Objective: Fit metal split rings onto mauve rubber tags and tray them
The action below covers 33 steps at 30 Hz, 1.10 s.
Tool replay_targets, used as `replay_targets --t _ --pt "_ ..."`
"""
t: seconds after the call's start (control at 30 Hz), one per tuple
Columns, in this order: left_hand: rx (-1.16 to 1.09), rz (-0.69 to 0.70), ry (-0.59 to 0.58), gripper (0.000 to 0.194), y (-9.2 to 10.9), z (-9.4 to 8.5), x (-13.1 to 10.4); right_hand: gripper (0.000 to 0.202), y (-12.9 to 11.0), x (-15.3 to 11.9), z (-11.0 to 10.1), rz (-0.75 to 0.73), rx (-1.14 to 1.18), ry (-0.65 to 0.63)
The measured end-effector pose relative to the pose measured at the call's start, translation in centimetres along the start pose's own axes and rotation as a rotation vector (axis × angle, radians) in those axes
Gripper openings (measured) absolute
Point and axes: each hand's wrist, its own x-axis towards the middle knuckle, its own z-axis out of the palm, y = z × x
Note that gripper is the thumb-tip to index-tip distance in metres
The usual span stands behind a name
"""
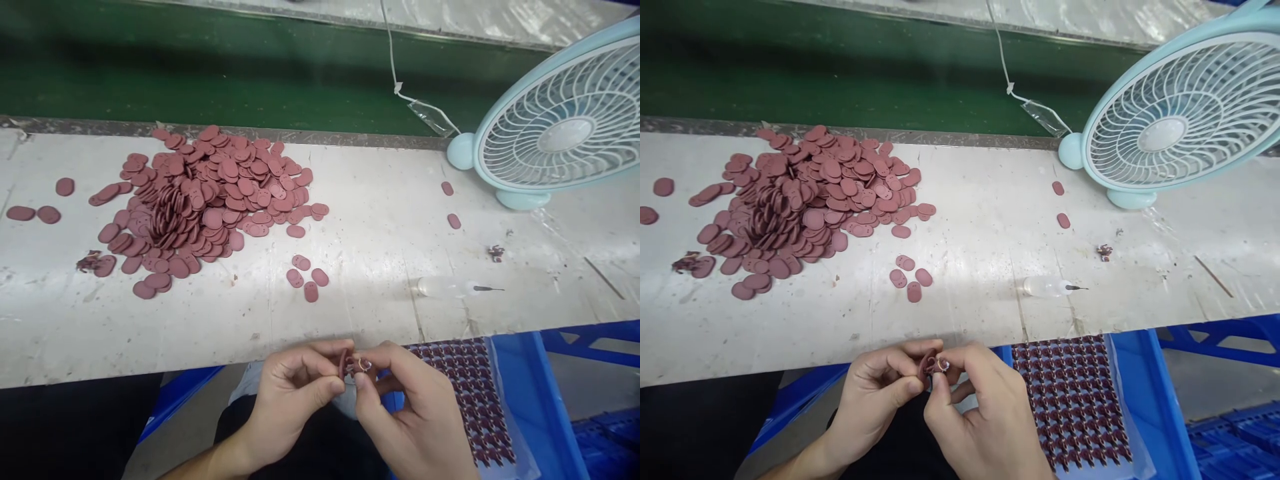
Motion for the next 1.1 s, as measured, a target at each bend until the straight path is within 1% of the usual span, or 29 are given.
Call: replay_targets --t 0.1,0.33,0.5,0.57,0.63,0.77,0.9,1.1 --pt "0.017 0.010 0.009 0.008 0.0 0.1 0.0 0.009 -0.1 -0.2 -0.1 -0.016 -0.007 -0.003" --pt "0.033 0.027 0.014 0.007 -0.1 -0.1 0.0 0.012 0.2 -0.4 0.3 -0.014 0.036 0.080" --pt "-0.043 0.006 0.005 0.007 0.0 -0.2 0.1 0.011 0.2 -0.8 -0.1 0.020 0.116 0.140" --pt "-0.068 -0.001 -0.004 0.007 0.1 -0.2 0.2 0.010 0.1 -0.9 -0.2 0.038 0.168 0.150" --pt "-0.074 0.000 -0.013 0.008 0.2 -0.2 0.2 0.012 -0.1 -0.9 -0.2 0.025 0.187 0.149" --pt "-0.074 0.001 -0.014 0.007 0.3 -0.2 0.2 0.017 -0.3 -0.5 0.5 -0.043 0.158 0.156" --pt "-0.053 0.004 -0.016 0.005 0.3 -0.4 0.1 0.020 -0.3 -0.4 1.2 -0.110 0.068 0.155" --pt "-0.017 0.027 -0.013 0.005 0.2 -0.6 0.0 0.021 -0.2 -0.3 1.4 -0.143 -0.006 0.150"
